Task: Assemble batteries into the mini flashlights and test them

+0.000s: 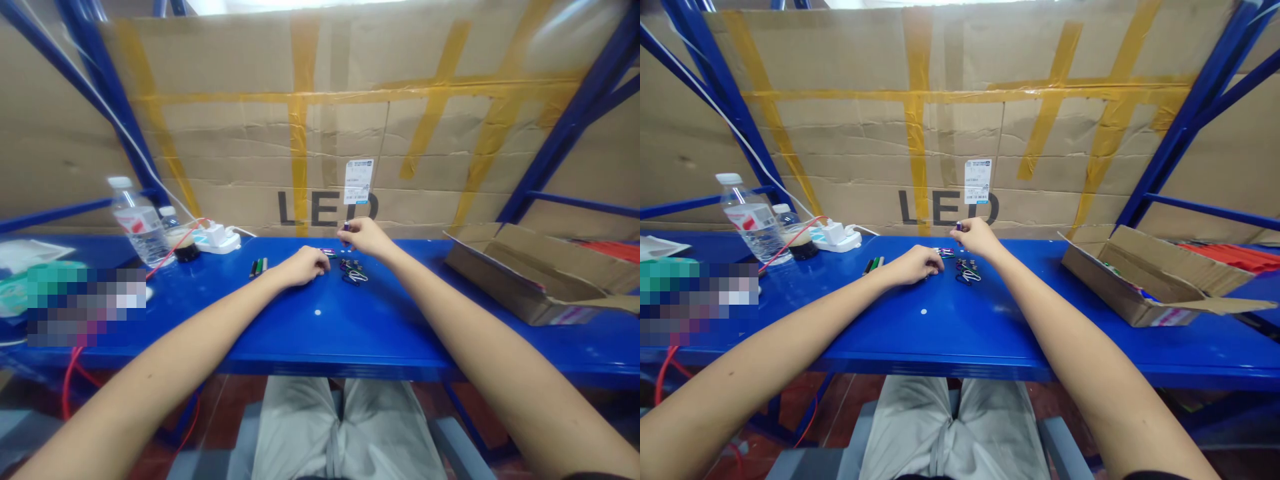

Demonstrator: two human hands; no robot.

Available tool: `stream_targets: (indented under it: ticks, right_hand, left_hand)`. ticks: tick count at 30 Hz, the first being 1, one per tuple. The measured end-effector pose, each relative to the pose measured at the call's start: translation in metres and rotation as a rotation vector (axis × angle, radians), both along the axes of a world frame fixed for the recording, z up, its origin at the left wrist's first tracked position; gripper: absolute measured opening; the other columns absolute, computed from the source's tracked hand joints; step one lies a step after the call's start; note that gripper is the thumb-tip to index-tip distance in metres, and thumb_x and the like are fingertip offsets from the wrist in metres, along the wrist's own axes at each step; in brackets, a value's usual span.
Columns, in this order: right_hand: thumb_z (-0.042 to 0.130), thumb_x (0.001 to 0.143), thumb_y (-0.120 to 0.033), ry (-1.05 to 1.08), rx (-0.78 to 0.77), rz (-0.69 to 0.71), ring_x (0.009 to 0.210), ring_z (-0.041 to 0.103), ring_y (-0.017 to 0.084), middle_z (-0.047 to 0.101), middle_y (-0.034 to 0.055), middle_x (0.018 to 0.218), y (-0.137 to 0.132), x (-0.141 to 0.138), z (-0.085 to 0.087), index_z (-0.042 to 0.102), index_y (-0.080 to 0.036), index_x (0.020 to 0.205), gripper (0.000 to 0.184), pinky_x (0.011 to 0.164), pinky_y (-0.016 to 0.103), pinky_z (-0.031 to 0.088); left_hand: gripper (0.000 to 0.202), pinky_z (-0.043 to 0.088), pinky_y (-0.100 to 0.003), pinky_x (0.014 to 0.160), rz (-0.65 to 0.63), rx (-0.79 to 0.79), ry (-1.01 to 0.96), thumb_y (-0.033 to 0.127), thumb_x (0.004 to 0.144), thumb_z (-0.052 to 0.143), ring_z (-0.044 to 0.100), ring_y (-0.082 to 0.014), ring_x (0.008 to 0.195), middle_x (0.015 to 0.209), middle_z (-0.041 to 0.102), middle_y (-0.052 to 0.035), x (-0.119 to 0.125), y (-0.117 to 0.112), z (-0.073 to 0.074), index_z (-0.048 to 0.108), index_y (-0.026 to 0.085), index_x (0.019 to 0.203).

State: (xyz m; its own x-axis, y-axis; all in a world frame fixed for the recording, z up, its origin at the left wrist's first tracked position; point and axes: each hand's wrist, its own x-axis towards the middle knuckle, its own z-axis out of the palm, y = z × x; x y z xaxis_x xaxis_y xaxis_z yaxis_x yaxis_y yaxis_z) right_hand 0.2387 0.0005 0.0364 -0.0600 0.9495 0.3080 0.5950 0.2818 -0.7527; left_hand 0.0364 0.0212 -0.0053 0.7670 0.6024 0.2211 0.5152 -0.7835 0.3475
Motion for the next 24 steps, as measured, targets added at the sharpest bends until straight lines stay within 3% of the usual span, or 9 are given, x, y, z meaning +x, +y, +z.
stream_targets:
  ticks: [7,14,18,24]
  right_hand:
    - [0.066,0.085,-0.017,-0.044,-0.012,0.04,0.057,0.058,0.013,0.067,0.003,0.067,-0.001,-0.003,-0.005,0.072,-0.012,0.085,0.008,0.058,0.026,0.047]
    - [0.071,0.077,-0.012,-0.203,0.047,0.059,0.071,0.063,0.017,0.072,0.0037,0.077,0.003,-0.009,-0.014,0.075,-0.013,0.093,0.016,0.071,0.029,0.048]
    - [0.073,0.073,-0.012,-0.252,0.121,0.045,0.077,0.063,0.018,0.071,0.0033,0.08,0.005,-0.011,-0.019,0.07,-0.015,0.086,0.013,0.072,0.028,0.045]
    - [0.068,0.071,-0.012,-0.235,0.195,0.117,0.075,0.057,0.017,0.064,-0.0001,0.076,0.004,-0.014,-0.025,0.054,-0.019,0.076,0.017,0.067,0.027,0.039]
  left_hand:
    - [0.023,0.051,-0.038,0.09,0.071,0.173,0.101,0.017,0.083,0.061,0.064,-0.0253,0.097,0.104,0.071,-0.0107,0.0,-0.002,0.002,0.076,0.018,0.101]
    - [0.014,0.048,-0.038,0.089,0.115,0.15,0.196,0.024,0.086,0.06,0.062,-0.028,0.101,0.094,0.074,-0.0075,-0.002,-0.003,0.004,0.074,0.021,0.087]
    - [0.017,0.05,-0.035,0.082,0.136,0.187,0.025,0.022,0.088,0.057,0.067,-0.024,0.09,0.092,0.075,-0.0072,-0.003,-0.006,0.012,0.073,0.019,0.092]
    - [0.014,0.051,-0.034,0.087,0.08,0.401,-0.3,0.014,0.09,0.059,0.067,-0.0193,0.091,0.094,0.074,-0.0062,-0.001,-0.007,0.019,0.071,0.017,0.097]
